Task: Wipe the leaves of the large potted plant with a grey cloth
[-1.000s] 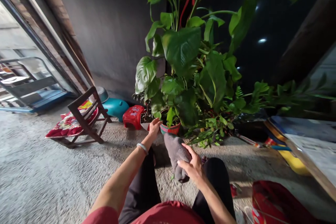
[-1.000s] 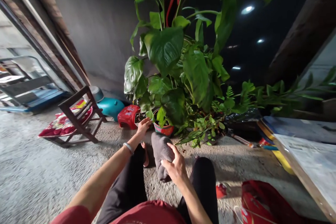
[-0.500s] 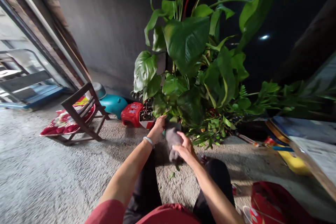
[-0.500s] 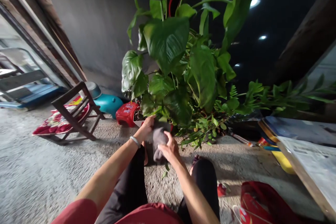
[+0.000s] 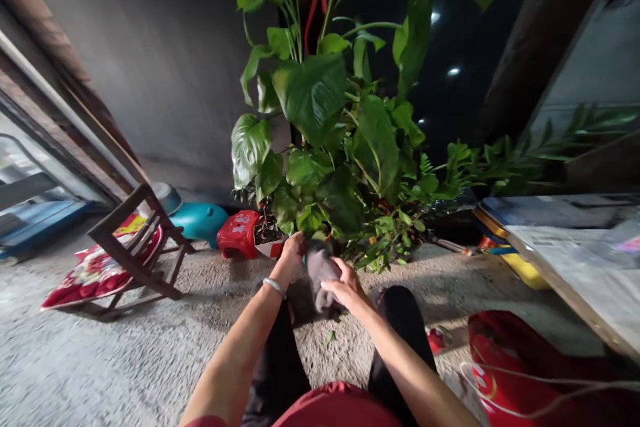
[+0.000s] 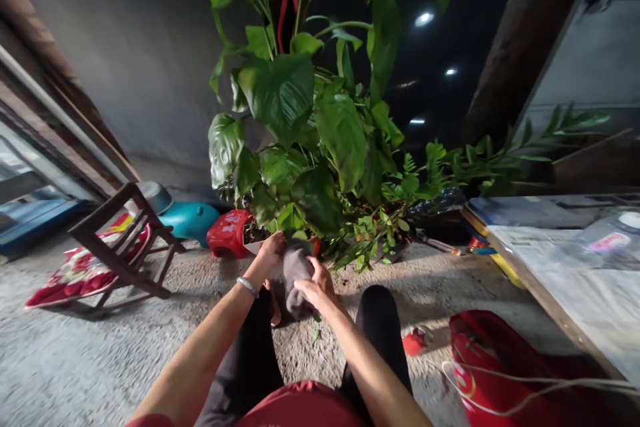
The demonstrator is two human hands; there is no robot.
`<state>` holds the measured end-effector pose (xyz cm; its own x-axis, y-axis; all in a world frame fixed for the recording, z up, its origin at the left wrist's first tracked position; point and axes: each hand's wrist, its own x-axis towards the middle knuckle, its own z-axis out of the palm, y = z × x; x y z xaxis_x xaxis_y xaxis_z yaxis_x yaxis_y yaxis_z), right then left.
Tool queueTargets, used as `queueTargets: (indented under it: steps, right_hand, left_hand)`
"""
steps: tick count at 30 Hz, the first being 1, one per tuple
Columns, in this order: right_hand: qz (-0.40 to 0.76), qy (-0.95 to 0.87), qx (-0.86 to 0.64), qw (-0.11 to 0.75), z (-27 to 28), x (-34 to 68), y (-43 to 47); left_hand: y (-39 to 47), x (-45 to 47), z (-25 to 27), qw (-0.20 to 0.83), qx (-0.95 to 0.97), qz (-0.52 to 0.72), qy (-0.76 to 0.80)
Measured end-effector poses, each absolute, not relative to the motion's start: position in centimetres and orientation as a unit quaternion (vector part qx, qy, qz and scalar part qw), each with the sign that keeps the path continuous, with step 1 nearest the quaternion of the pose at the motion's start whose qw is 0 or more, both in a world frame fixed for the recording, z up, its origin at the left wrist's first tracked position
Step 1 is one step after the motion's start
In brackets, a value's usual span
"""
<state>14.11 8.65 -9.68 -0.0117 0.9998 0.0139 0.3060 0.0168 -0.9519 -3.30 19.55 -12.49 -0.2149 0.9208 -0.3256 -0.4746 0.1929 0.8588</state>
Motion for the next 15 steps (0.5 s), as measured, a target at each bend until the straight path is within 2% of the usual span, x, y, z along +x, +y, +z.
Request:
queueTargets:
  steps: [3,6,10,15]
  right_hand:
    - [0.457,-0.532,-0.573,0.423,-12.2,16.9,4.5]
    - [0.415,-0.507,-0.602,0.456,-12.2,19.4,2.1]
    - [0.287,-0.564,-0.612,0.474,-9.7,19.8,1.5]
    - [0.288,-0.566,-0.573,0.519,-7.4,18.1,-0.1]
  left_hand:
    - [14.9,-4.1,-14.2,0.551,0.166,0.569,0.588]
    - [9.1,-3.5,-15.0,0.544,0.17,0.541,0.619]
    - [3.8,0.4,-13.1,0.63,0.265,0.521,0.51]
    - [1.8,5.0,-10.2,0.676,0.291,0.56,0.382]
